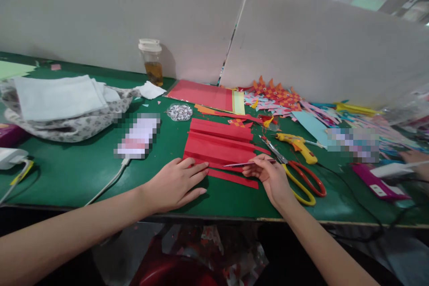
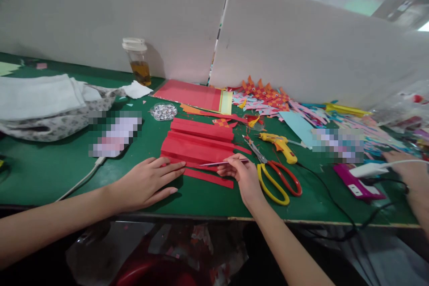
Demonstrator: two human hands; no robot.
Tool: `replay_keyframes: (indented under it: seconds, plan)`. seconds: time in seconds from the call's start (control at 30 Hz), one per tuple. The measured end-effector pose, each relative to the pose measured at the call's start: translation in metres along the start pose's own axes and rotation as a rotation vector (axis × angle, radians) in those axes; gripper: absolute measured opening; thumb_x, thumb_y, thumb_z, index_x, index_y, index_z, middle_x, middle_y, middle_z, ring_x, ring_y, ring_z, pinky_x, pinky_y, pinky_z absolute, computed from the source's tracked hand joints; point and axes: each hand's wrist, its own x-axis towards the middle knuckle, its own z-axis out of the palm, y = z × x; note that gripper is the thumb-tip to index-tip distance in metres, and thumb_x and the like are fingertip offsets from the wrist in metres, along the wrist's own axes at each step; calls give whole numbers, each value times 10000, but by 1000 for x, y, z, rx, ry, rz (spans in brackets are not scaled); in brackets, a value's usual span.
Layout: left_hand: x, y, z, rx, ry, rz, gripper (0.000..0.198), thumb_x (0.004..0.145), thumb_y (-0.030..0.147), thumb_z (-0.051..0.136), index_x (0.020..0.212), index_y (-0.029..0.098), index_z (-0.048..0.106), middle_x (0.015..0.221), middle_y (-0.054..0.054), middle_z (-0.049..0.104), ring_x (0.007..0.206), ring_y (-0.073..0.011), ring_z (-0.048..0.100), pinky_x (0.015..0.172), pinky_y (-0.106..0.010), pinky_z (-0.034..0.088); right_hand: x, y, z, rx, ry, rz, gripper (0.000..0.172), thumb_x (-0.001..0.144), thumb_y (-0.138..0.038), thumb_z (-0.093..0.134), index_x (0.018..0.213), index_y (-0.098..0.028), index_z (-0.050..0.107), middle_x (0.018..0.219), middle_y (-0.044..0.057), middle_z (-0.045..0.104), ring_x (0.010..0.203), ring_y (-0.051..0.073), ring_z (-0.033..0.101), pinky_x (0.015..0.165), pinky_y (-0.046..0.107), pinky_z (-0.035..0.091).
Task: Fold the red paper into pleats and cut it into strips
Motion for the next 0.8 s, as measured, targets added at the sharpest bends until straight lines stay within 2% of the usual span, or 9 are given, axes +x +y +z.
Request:
replay_keyframes:
  seconds: [0.17,0.4,0.8]
  plan:
    - [0,0,2,16,20,0,445,933,436,277,1257,195,463,1305,-47,500,1000,-211,493,782,-339,376,0,1,-3,-2,0,-8,63,657,-233,613,628,-177,617,547,14,657,497,154,628,524,262,513]
    - [0,0,3,20,52,42,437,934,406,291,1244,155,469,1279,-78,518,1089,-214,483,849,-339,385,-5,-2,-3,-43,-22,-53,63,647,-220,597,603,-181,618,539,12,646,500,162,624,534,283,514]
    - [-1,3,5,51,33,-13,465,921,437,307,1238,138,469,1286,-113,506,1042,-241,524,825,-362,401,-8,1,-5,-52,-41,-91,65,653,-223,594,602,-184,606,613,6,659,526,163,631,568,299,515]
